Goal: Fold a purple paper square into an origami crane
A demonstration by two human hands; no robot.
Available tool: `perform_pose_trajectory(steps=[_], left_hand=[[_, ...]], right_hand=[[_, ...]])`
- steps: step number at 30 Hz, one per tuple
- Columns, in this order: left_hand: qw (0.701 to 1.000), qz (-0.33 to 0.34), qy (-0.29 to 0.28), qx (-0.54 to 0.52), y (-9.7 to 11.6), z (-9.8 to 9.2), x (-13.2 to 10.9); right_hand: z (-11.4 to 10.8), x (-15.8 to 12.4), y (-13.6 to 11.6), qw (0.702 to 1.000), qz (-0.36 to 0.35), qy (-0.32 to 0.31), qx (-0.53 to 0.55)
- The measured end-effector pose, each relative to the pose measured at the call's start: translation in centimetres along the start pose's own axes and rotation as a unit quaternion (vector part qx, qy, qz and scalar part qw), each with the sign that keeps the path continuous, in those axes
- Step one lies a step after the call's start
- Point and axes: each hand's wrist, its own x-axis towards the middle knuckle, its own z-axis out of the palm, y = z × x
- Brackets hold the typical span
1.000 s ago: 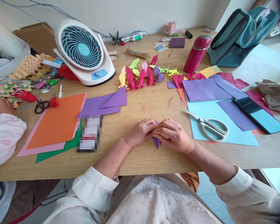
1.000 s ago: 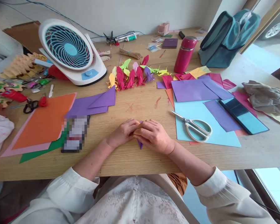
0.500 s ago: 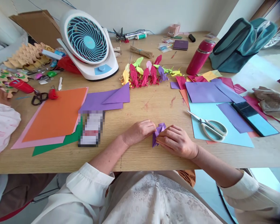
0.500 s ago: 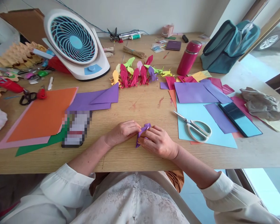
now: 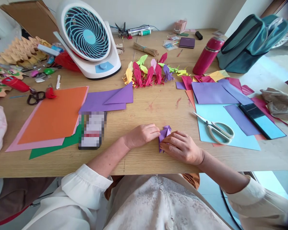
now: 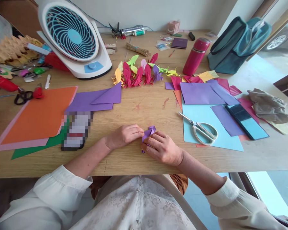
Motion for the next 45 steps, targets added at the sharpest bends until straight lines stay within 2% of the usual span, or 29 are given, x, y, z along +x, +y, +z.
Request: perform_pose_trajectory(steps=[6, 10, 20, 26, 30, 32, 35, 37, 41, 45], left_hand=[[0.998, -0.012, -0.019, 0.063, 0.3, 0.2, 0.4], [0.998, -0.017, -0.025, 0.053, 0.8, -0.2, 0.0], [0.984, -0.157, 0.027, -0.075, 1.3, 0.4, -0.3], [0.962, -0.258, 0.029, -0.087, 2.6, 0.4, 0.3], [0.953, -0.289, 0.024, -0.083, 3.2, 0.8, 0.5], [0.951, -0.299, 0.020, -0.078, 3.3, 1.0, 0.5], [0.945, -0.316, 0.033, -0.081, 3.5, 1.2, 0.6], [0.941, -0.325, 0.047, -0.083, 3.5, 1.3, 0.7], [0.938, -0.333, 0.050, -0.077, 3.7, 1.3, 0.8], [0.941, -0.330, 0.035, -0.065, 4.0, 1.1, 0.7]], right_hand=[[0.0, -0.2, -0.5, 1.000, 0.006, -0.018, -0.005], [0.1, -0.2, -0.8, 1.000, -0.004, -0.022, -0.020], [0.5, 0.2, -1.0, 0.999, -0.016, -0.039, -0.029], [0.6, 0.5, -1.2, 0.999, -0.008, -0.043, -0.010], [0.1, 0.4, -1.1, 0.998, -0.012, -0.053, 0.013], [-0.3, 0.3, -0.6, 0.999, 0.021, -0.036, 0.030], [-0.5, 0.7, 0.7, 0.987, 0.156, -0.025, 0.020], [-0.4, 1.3, 1.7, 0.972, 0.223, -0.069, 0.019], [-0.2, 2.6, 2.8, 0.933, 0.295, -0.199, 0.059], [-0.5, 2.9, 2.8, 0.902, 0.342, -0.232, 0.125]])
